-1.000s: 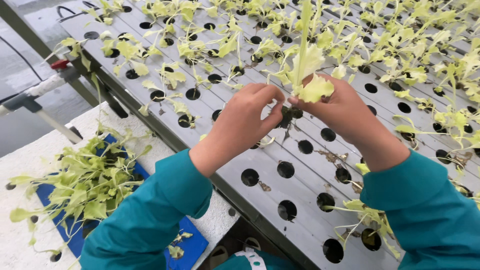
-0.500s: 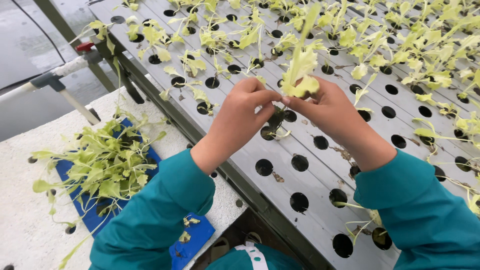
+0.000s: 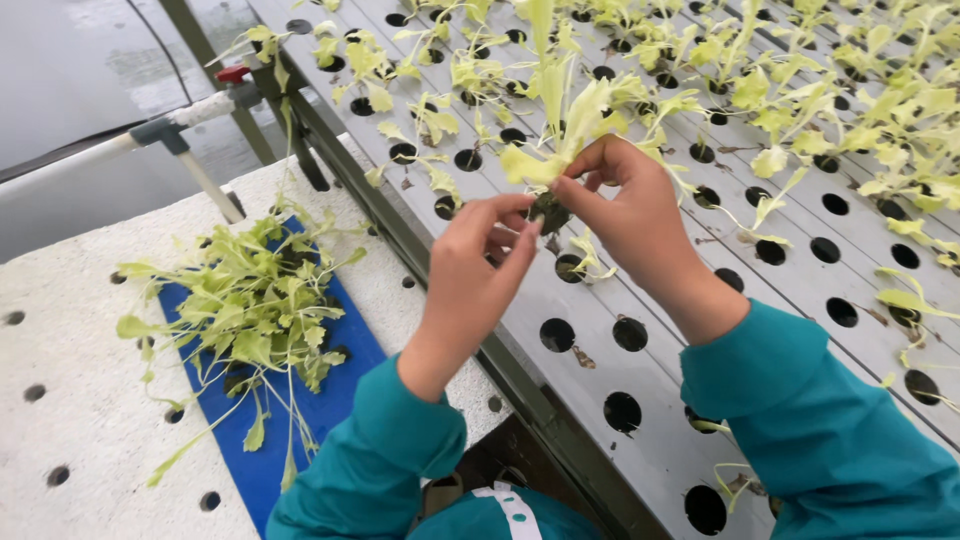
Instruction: The person harvests small leafy plants from a hydroponic tray by hand, pulling them from the holes and placing them onto a blue mat. The person continues to pull plants from the tray and arrange them on the mat throughout the video.
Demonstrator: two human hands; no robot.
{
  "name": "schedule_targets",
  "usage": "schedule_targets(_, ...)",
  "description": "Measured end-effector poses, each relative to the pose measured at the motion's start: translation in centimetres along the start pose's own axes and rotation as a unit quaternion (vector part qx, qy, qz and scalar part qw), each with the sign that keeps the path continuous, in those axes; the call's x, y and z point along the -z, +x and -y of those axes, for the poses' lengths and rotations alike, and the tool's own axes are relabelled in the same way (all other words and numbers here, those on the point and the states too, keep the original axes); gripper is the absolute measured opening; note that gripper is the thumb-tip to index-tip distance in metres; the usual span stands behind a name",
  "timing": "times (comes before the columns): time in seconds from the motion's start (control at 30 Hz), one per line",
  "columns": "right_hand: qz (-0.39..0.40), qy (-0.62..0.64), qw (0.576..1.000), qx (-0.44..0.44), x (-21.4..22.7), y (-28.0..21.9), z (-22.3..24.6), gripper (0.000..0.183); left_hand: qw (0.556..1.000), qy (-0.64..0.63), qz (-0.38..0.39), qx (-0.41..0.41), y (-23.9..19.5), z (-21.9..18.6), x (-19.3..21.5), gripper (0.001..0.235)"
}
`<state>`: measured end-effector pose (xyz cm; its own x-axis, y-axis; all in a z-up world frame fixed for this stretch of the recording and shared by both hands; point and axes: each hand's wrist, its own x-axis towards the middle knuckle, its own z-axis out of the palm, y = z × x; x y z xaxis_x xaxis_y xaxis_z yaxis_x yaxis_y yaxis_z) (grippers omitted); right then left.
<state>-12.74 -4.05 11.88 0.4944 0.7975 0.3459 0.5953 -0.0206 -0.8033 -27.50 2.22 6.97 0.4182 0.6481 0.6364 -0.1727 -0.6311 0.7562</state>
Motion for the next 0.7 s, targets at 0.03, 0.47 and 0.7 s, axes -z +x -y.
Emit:
schedule_targets(0.03, 0.005, 0.002, 1.0, 0.002, -0.7, 0.0, 0.2, 0.018, 1.0, 0.004, -0.004, 0.002, -0.2, 0.1, -0.2, 0.02)
schedule_targets(0.47, 0.019, 0.055, 0.997, 0.04, -8.2, -0.1, 1.9, 0.019, 0.939, 0.27, -0.196, -0.083, -0.8, 4.3, 0.8, 0.016)
schedule_targets(0.7, 0.033, 0.059, 0.996, 0.057, -11.4, 0.8, 1.1, 0.021, 0.929, 0.342, -0.135, -0.031, -1.3, 4.4, 4.6, 0.008)
